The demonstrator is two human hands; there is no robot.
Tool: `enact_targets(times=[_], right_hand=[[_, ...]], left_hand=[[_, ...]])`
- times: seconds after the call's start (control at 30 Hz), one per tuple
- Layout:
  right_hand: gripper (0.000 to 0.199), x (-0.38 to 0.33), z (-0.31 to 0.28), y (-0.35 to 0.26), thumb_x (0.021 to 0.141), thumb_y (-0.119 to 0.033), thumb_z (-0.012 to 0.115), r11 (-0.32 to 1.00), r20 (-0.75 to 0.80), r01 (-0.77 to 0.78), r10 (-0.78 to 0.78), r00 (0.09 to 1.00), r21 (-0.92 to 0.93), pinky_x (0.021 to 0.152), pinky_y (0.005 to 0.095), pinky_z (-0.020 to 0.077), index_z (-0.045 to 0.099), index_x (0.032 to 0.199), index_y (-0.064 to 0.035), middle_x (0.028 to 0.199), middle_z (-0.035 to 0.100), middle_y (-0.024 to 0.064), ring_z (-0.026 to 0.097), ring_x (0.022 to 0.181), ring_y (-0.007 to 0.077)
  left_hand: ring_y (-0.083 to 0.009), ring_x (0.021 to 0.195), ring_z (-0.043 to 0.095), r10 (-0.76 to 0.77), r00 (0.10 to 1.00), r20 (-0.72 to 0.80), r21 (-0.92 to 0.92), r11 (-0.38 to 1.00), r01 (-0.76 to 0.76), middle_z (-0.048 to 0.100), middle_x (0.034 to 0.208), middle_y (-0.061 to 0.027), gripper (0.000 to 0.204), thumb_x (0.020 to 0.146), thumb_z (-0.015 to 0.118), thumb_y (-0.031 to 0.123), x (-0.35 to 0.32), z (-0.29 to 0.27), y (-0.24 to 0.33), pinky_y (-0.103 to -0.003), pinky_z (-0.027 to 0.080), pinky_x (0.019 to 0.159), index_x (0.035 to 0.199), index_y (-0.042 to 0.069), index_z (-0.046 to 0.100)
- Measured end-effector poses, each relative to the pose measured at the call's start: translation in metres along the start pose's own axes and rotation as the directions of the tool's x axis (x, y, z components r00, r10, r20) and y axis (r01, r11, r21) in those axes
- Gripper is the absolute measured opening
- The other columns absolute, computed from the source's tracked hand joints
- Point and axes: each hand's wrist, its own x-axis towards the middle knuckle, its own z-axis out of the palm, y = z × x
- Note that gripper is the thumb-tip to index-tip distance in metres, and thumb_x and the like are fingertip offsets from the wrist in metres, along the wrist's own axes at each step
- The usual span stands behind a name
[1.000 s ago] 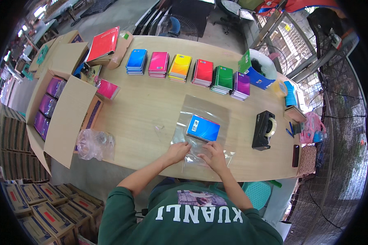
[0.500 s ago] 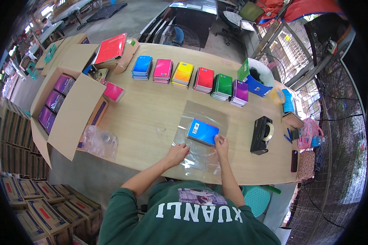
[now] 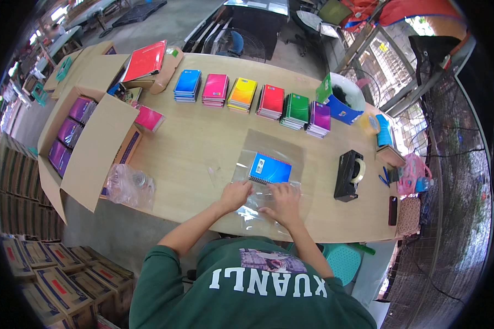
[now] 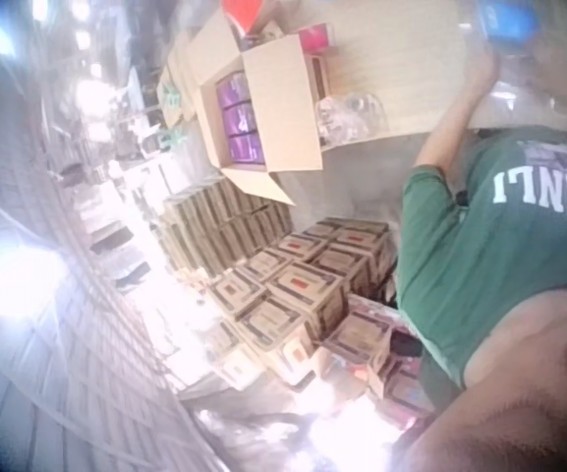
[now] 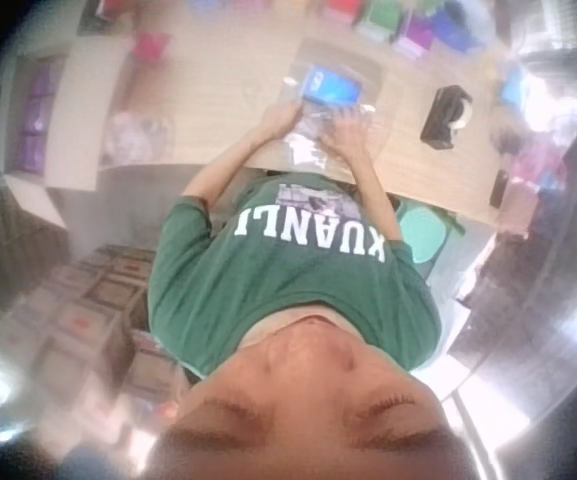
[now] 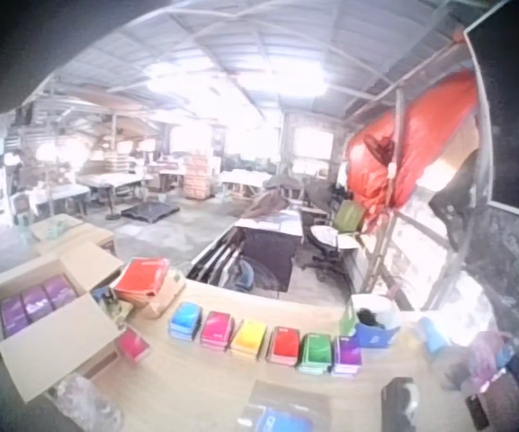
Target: The person places stacks of colorful small notebooks into plastic sleeves, seals the sleeves with adhesive tape from a dispenser, and places the packaged units into a large cardboard shipping box.
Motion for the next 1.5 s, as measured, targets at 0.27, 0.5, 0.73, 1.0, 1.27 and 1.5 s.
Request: enact_targets(times=[0.27,0.5,0.73,1.0,1.27,1.5], right_hand=[[0.026,0.004,-0.015,0.037,0.071,-0.020,0.075,0.997,0.048,-0.078,0.076,0.996,0.023,0.099,0.0510,0.0340,0.070,0.095,-0.0162,0.093,0.065,0.0039,0.058,0.103,0.0229],[0.012,0.050,-0.027,0.096,0.073,-0.014,0.078,0.835,0.221,-0.378,0.313,0.924,0.399,0.063,0.0319,0.0494,0.074,0.083,-0.0076,0.073,0.069,0.0058,0.064,0.068,0.0146],[0.016,0.070,0.003,0.160,0.074,-0.013,0.077,0.654,0.451,-0.550,0.337,0.827,0.520,0.058,0.0288,0.0500,0.073,0.084,-0.0019,0.068,0.068,0.0087,0.064,0.062,0.0134],[0.045,0.141,0.050,0.148,0.086,-0.047,0.066,0.894,0.358,-0.292,0.164,0.919,0.341,0.068,0.0395,0.0525,0.075,0.084,-0.0036,0.076,0.069,0.0163,0.067,0.071,0.0266],[0.067,0.159,0.065,0.129,0.090,-0.064,0.051,0.810,0.719,-0.494,0.135,0.681,0.316,0.077,0.0462,0.0517,0.074,0.090,-0.0002,0.087,0.072,0.0199,0.068,0.083,0.0366],[0.024,0.148,0.096,0.146,0.085,-0.032,0.062,0.968,0.019,-0.248,0.248,0.969,0.028,0.078,0.0479,0.0463,0.073,0.084,-0.0099,0.089,0.065,0.0111,0.061,0.092,0.0331]], left_hand=[[-0.0328,0.089,0.064,0.155,0.983,0.100,0.085,0.983,-0.163,0.066,0.101,-0.0128,0.028,0.081,0.068,0.021,0.009,-0.045,-0.008,-0.045,0.049,0.077,0.106,0.008,0.064],[-0.0326,0.105,0.056,0.116,0.799,-0.591,0.090,0.993,-0.077,0.063,0.107,-0.0112,0.038,0.074,0.072,0.016,0.054,-0.070,0.031,-0.048,0.042,0.092,0.111,0.011,0.064],[-0.0405,0.127,0.041,0.158,0.970,-0.185,0.161,0.979,-0.128,0.043,0.137,-0.0217,0.066,0.080,0.073,0.036,0.020,0.008,0.079,-0.059,0.028,0.108,0.141,0.025,0.048],[-0.0463,0.139,0.023,0.033,0.994,-0.104,0.177,0.984,-0.014,0.028,0.150,-0.0253,0.075,0.080,0.072,0.043,0.024,0.022,0.081,-0.066,0.020,0.108,0.147,0.033,0.039],[-0.0460,0.141,0.020,-0.049,0.997,-0.065,0.190,0.980,0.061,0.024,0.152,-0.0251,0.079,0.078,0.074,0.040,0.009,0.017,0.083,-0.069,0.020,0.106,0.148,0.034,0.037],[-0.0439,0.141,0.021,-0.063,0.995,-0.078,0.161,0.984,0.075,0.025,0.153,-0.0221,0.079,0.078,0.075,0.034,0.008,0.018,0.086,-0.072,0.019,0.105,0.147,0.036,0.038]])
